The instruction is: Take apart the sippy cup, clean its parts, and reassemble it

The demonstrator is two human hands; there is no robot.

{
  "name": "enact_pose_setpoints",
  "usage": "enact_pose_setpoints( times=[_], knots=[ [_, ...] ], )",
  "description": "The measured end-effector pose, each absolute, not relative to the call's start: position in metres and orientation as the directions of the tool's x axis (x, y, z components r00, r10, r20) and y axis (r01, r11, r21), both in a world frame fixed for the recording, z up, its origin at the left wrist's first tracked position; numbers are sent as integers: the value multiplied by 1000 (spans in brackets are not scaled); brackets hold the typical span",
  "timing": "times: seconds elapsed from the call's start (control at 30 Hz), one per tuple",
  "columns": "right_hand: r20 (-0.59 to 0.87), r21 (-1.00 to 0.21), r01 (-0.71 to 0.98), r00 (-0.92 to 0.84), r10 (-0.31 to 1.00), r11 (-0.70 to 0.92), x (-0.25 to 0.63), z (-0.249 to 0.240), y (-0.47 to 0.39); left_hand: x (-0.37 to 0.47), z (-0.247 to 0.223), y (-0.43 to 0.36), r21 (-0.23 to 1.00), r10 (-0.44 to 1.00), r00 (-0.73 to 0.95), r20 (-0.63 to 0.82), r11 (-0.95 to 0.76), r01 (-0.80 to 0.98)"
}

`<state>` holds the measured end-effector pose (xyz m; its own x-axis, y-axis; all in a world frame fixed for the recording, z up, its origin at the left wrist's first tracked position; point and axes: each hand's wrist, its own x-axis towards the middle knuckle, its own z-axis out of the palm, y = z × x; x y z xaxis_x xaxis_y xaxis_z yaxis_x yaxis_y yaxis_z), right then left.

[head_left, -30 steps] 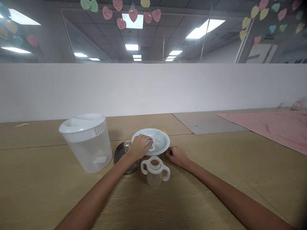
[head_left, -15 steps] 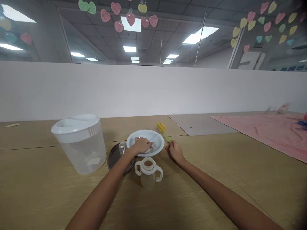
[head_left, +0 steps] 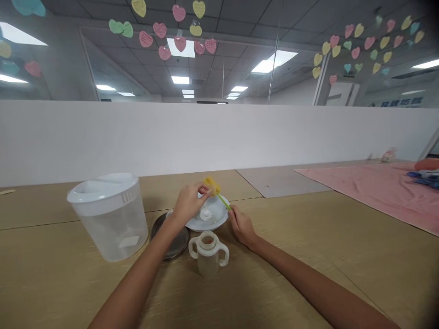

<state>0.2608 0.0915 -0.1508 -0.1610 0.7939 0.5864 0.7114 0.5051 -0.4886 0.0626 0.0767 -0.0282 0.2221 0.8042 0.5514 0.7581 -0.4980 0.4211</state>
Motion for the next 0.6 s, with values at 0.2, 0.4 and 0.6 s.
enact_pose_setpoints(
  times=[0.2,0.4,0.6],
  knots=[
    [631,-427,707,-214,746,564,261,-151,89,45,-3,59,443,772,91,629,-452,774],
    [670,-509,646,-118,733,569,263,-150,88,38,3,51,213,833,240,498,-386,897],
    [693,-559,599,-41,720,573,264,-150,91,40,4,49,114,861,266,434,-346,931]
  ],
)
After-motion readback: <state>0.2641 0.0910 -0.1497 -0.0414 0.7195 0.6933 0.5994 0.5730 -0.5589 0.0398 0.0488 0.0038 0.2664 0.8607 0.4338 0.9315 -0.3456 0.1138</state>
